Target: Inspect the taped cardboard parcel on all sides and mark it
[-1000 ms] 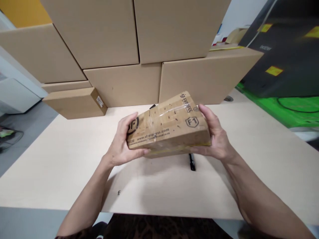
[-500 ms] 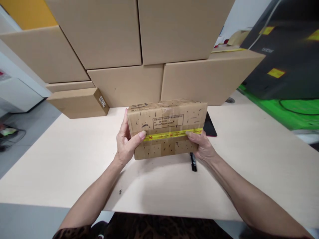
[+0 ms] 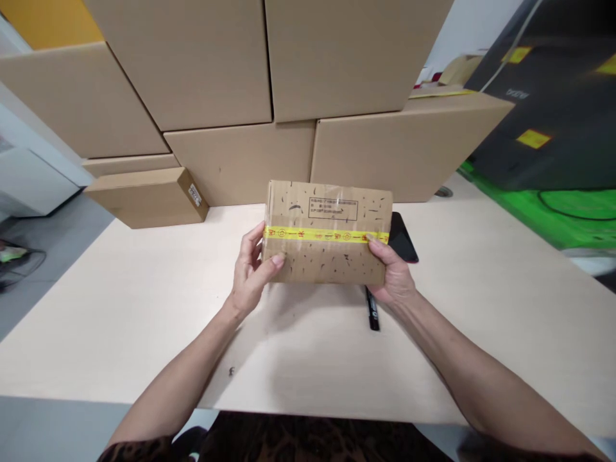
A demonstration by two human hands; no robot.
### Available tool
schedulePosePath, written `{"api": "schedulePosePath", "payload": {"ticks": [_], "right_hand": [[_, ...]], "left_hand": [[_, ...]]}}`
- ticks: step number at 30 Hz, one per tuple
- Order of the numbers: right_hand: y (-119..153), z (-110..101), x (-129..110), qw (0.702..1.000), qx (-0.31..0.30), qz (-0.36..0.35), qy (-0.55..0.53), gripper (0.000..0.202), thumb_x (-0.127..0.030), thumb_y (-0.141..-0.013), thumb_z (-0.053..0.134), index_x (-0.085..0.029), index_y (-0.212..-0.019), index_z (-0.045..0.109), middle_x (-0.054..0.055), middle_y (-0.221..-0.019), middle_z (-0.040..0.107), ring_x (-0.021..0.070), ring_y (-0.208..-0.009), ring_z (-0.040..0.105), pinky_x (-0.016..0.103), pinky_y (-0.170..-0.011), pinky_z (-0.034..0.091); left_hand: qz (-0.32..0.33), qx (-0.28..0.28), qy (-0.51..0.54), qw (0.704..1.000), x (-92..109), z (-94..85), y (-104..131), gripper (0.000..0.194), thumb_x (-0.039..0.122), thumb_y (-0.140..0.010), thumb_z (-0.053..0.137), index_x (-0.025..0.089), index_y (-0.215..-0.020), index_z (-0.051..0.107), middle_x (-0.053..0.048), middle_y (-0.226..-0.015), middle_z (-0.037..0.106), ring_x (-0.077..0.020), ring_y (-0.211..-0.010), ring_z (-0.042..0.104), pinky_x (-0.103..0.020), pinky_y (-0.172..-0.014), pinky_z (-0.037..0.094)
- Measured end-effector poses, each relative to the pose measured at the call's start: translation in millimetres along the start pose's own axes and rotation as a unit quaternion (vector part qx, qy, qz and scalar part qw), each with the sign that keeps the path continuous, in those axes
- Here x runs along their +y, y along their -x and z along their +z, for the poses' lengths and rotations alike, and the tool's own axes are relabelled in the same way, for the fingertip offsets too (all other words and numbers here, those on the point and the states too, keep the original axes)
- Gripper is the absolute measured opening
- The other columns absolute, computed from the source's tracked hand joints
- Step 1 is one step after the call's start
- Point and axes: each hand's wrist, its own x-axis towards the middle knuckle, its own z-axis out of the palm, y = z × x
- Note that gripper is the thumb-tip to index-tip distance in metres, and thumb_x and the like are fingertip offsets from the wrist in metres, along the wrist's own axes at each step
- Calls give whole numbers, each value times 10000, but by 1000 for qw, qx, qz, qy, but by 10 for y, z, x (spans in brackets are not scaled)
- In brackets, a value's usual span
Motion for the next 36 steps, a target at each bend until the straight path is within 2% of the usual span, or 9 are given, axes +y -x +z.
{"api": "schedulePosePath", "payload": {"ticks": [5,8,10,12,17,22,26,30,36], "right_hand": [[6,13,-9,1000,-16,6,21,441,-549,-698,887,-285,-1013,729,47,-1046,866,377,-1185,791,553,-997,655],[-38,-23,-36,999,-29,16,42,435,-625,-787,805,-294,-1060,732,56,-1090,864,371,-1194,788,555,-969,662],[-51,-34,-65,997,-46,18,52,484,-700,-832,748,-301,-1106,741,65,-1123,860,370,-1207,781,565,-967,658],[-40,-30,-95,995,-66,8,70,570,-785,-867,678,-303,-1163,752,80,-1150,855,374,-1240,765,575,-980,648],[31,3,-107,986,-99,-51,125,725,-897,-904,535,-318,-1276,761,91,-1220,840,377,-1339,710,585,-1049,613],[39,45,-68,981,-118,-74,132,799,-931,-919,445,-330,-1351,746,81,-1305,821,371,-1407,668,580,-1099,584],[36,80,-52,981,-113,-91,128,799,-939,-891,503,-386,-1435,694,47,-1394,793,353,-1472,621,579,-1148,554],[35,55,-32,979,-128,-87,133,797,-928,-882,540,-416,-1483,650,22,-1491,746,344,-1535,564,610,-1209,507],[17,-88,5,967,-130,-101,197,874,-801,-864,732,-397,-1609,517,14,-1755,494,340,-1683,349,639,-1365,295]], "left_hand": [[-16,-35,-17,999,-32,-91,-51,789,737,-959,655,346,-1613,449,-126,-1745,442,-391,-1546,503,-606,-1259,451],[58,-72,-99,991,-44,-133,-22,1005,845,-897,647,341,-1712,346,-110,-1859,224,-423,-1718,180,-628,-1387,206],[95,-87,-161,978,-27,-149,-1,1088,810,-872,720,339,-1750,282,-95,-1886,122,-425,-1739,59,-639,-1401,87],[105,-77,-185,974,-1,-147,3,1034,740,-910,734,338,-1753,291,-89,-1880,163,-406,-1736,120,-627,-1404,107],[88,25,-158,983,70,-47,-28,879,752,-938,686,258,-1648,531,-155,-1711,526,-403,-1607,463,-594,-1335,363],[43,74,-137,987,119,54,-20,767,788,-921,677,226,-1441,723,-146,-1453,743,-399,-1482,594,-592,-1287,427],[3,76,-97,992,73,23,-31,718,777,-975,610,221,-1417,718,-135,-1412,761,-365,-1395,659,-539,-1213,512],[-25,70,-95,993,65,-38,-59,709,754,-1025,540,220,-1477,657,-139,-1480,721,-348,-1453,616,-522,-1236,491],[-64,49,-139,987,133,-102,-67,853,808,-1037,406,150,-1548,586,-201,-1454,712,-412,-1431,616,-611,-1208,515]]}}
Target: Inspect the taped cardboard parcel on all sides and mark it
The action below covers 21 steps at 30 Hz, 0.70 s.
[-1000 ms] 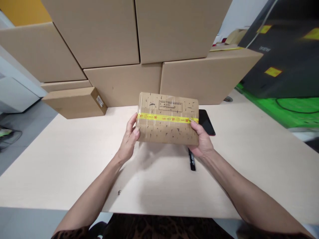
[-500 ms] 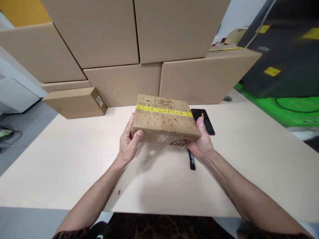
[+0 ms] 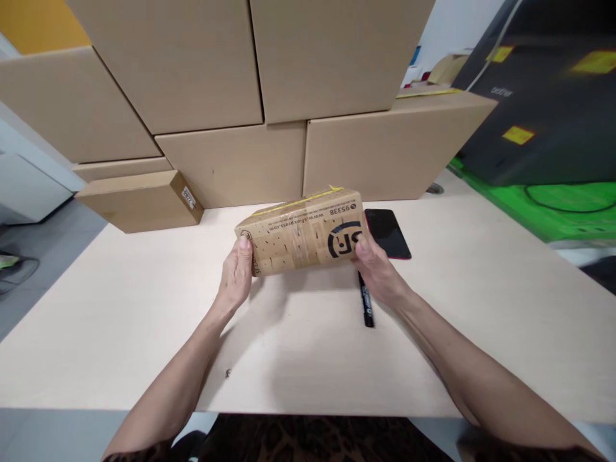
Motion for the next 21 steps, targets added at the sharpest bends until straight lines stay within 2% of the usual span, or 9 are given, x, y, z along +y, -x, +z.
{"api": "schedulePosePath", "payload": {"ticks": [2,4,6,8,10,13,15,18,21], "right_hand": [[-4,-16,12,1000,12,-12,13,830,-775,-902,718,-380,-1605,523,17,-1764,479,322,-1689,339,619,-1395,227],[-17,-12,15,999,17,-30,13,733,-752,-948,683,-364,-1560,577,20,-1731,528,308,-1667,386,593,-1403,219],[-38,3,15,999,26,-41,7,658,-747,-972,656,-343,-1491,640,30,-1668,601,304,-1621,462,575,-1389,273],[-60,15,17,999,43,-32,-2,652,-776,-961,644,-313,-1418,691,55,-1572,687,314,-1547,557,574,-1343,370],[-78,21,21,998,57,-14,-2,681,-821,-934,633,-286,-1344,730,80,-1442,767,329,-1454,644,580,-1267,471],[-90,26,27,998,63,3,5,679,-847,-916,624,-287,-1276,763,77,-1301,828,331,-1387,693,567,-1187,548],[-88,38,29,998,58,13,-5,667,-853,-916,616,-302,-1255,776,63,-1256,844,320,-1381,698,558,-1176,560],[-85,58,26,998,43,37,-17,707,-892,-891,601,-305,-1235,792,71,-1194,861,326,-1351,718,562,-1144,584],[-114,28,-11,997,40,60,-1,789,-949,-848,584,-278,-1200,805,104,-1112,867,339,-1223,774,547,-1029,643]], "left_hand": [[21,6,-28,999,-30,-23,3,899,799,-1021,469,179,-1672,435,-212,-1526,656,-438,-1486,561,-639,-1248,463],[47,-10,-39,998,-83,-43,-2,993,769,-983,595,235,-1749,256,-206,-1619,571,-451,-1555,481,-671,-1297,385],[78,-53,-50,994,-142,-62,-21,1136,728,-898,753,275,-1763,173,-199,-1712,448,-465,-1625,368,-709,-1338,277],[105,-89,-79,987,-193,-85,-54,1314,668,-751,915,288,-1760,163,-211,-1769,330,-501,-1664,258,-751,-1347,182],[116,-108,-115,981,-227,-112,-92,1471,595,-613,1018,295,-1760,147,-238,-1777,276,-550,-1658,229,-798,-1325,166],[115,-125,-155,973,-243,-157,-142,1601,530,-529,1059,322,-1767,65,-251,-1769,271,-603,-1608,299,-841,-1279,242],[113,-130,-166,971,-240,-186,-161,1624,518,-546,1050,324,-1771,2,-249,-1722,352,-609,-1534,413,-833,-1230,347],[115,-122,-160,973,-248,-216,-182,1579,482,-614,1013,295,-1767,-50,-237,-1542,548,-518,-1287,651,-745,-1071,548],[132,-94,-159,974,-284,-218,-214,1506,447,-600,1000,282,-1759,52,-244,-1559,536,-447,-1175,705,-677,-1002,595]]}}
